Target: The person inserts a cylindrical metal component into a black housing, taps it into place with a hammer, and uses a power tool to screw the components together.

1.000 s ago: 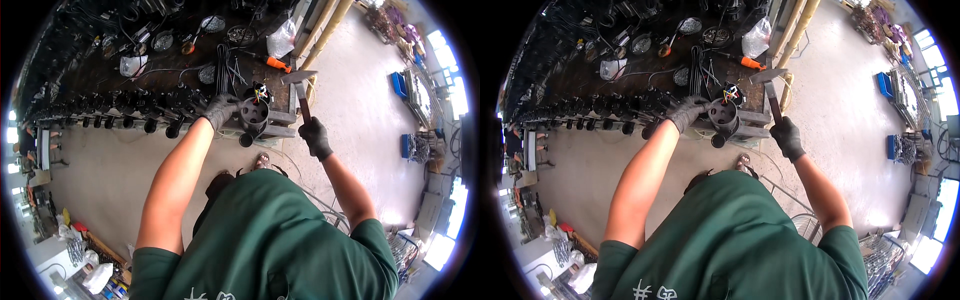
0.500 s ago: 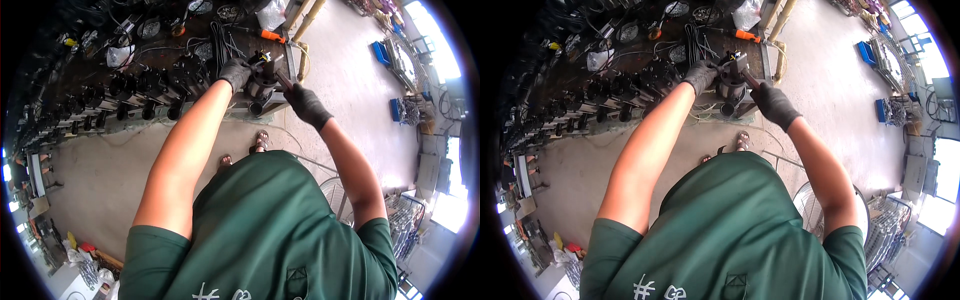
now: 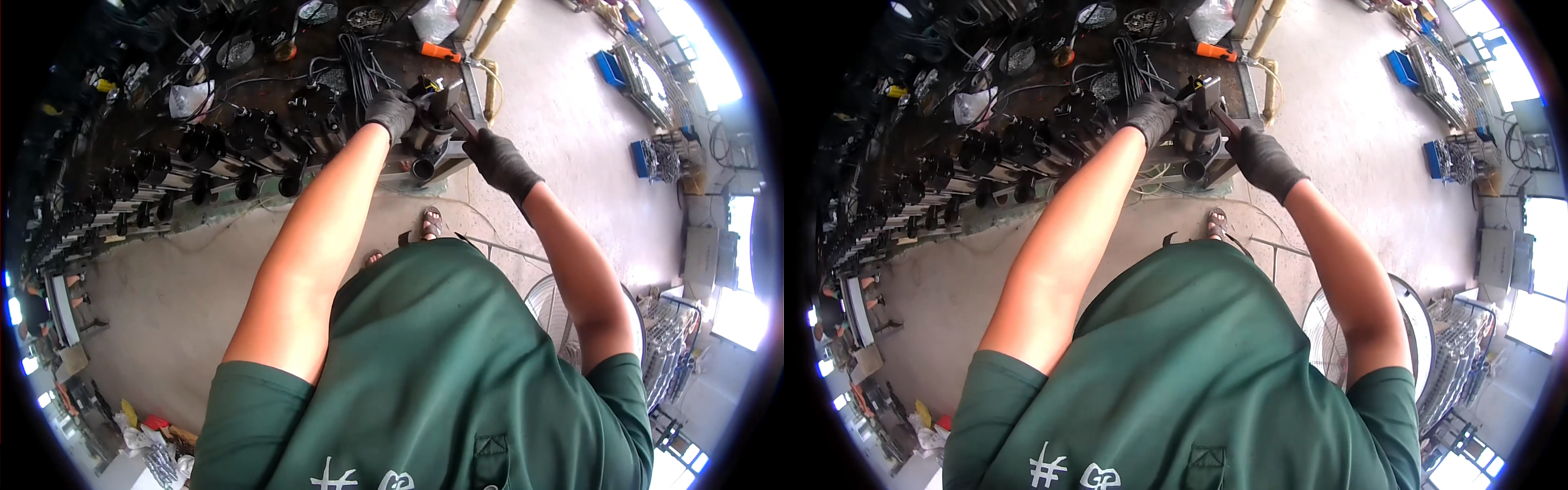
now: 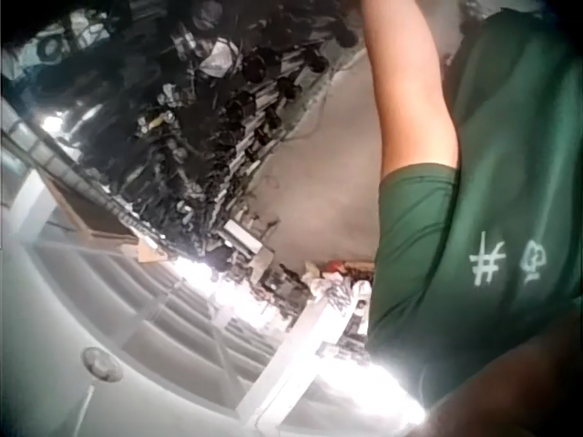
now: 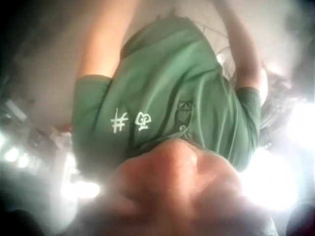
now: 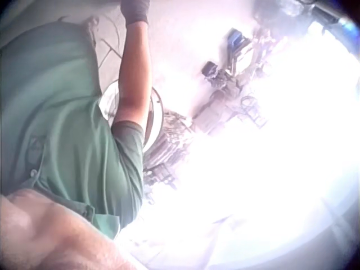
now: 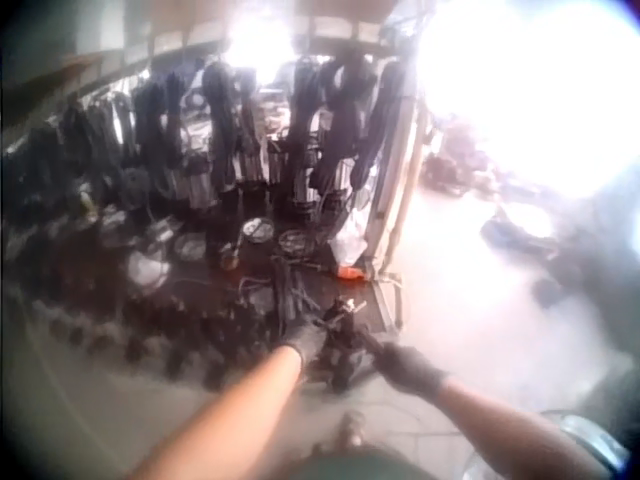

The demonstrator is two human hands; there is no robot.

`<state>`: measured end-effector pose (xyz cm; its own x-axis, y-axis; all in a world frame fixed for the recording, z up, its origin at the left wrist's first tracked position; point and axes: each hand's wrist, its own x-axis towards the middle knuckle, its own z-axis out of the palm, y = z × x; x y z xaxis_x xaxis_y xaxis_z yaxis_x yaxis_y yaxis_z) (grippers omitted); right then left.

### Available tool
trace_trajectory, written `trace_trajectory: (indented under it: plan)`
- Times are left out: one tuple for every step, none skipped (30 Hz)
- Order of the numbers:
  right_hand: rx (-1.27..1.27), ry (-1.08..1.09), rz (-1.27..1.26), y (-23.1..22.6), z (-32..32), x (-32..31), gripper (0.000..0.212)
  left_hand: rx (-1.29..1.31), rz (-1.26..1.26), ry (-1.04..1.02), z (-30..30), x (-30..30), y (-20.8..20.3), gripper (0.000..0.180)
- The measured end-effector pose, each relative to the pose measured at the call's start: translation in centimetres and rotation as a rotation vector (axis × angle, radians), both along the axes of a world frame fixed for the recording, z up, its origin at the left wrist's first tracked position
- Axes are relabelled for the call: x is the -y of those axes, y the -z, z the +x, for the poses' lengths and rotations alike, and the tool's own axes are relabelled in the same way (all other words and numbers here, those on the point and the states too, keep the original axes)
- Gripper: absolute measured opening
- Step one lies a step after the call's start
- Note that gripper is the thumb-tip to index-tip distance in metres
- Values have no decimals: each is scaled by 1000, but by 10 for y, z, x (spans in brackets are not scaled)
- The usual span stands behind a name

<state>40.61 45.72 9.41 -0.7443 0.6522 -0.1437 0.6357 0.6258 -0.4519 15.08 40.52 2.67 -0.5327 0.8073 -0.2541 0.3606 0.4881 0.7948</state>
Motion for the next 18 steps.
trace_trajectory:
  plan:
    - [2, 9, 2, -10, -1, 2, 28, 2, 2, 9, 5, 2, 0, 28]
    - [-51, 154, -263, -30, -11, 5, 27, 32, -20, -19, 3, 3, -2, 28]
    - [-105, 168, -292, -22, -12, 5, 25, 63, -41, -47, -1, 2, -4, 29]
    - [-160, 191, -319, -16, -9, 7, 23, 84, -57, -38, 1, 2, -5, 33]
    - [-218, 210, -343, -11, -7, 7, 21, 87, -60, -35, 1, 1, -6, 33]
    - [-257, 254, -238, -3, -5, 12, 20, 111, -40, -19, 0, 1, -7, 33]
    - [-293, 303, -132, 4, 0, 17, 20, 136, -21, 1, 4, 0, -10, 34]
    - [-179, 236, -4, 8, -1, 18, 24, 133, -2, -13, -1, -4, -6, 32]
    - [-58, 127, 31, 20, 5, 15, 27, 133, 0, -15, 0, -4, 1, 32]
    - [-26, 108, 10, 13, 1, 10, 28, 15, -41, -9, 1, -6, 0, 31]
    - [6, 90, -12, 6, -3, 5, 29, -103, -82, -3, 1, -7, -1, 30]
    - [3, 92, -9, -1, -7, -2, 29, -67, -132, -30, 1, -9, -1, 30]
    - [16, 67, -28, -12, -13, -3, 28, -66, -136, -30, -1, -7, -1, 30]
    - [32, 53, -46, -19, -10, -4, 27, -95, -103, 11, 1, -7, -4, 31]
    - [21, 50, -102, -19, -5, -4, 27, -121, -71, 52, 5, -7, -6, 32]
    - [-17, 113, -206, -25, -12, -2, 26, -52, -99, 32, 1, -2, -7, 33]
    - [-32, 136, -264, -30, -16, 5, 25, -6, -59, -4, -5, -3, 8, 33]
    - [-51, 157, -315, -35, -21, 8, 25, 36, -11, -41, -12, -4, 13, 33]
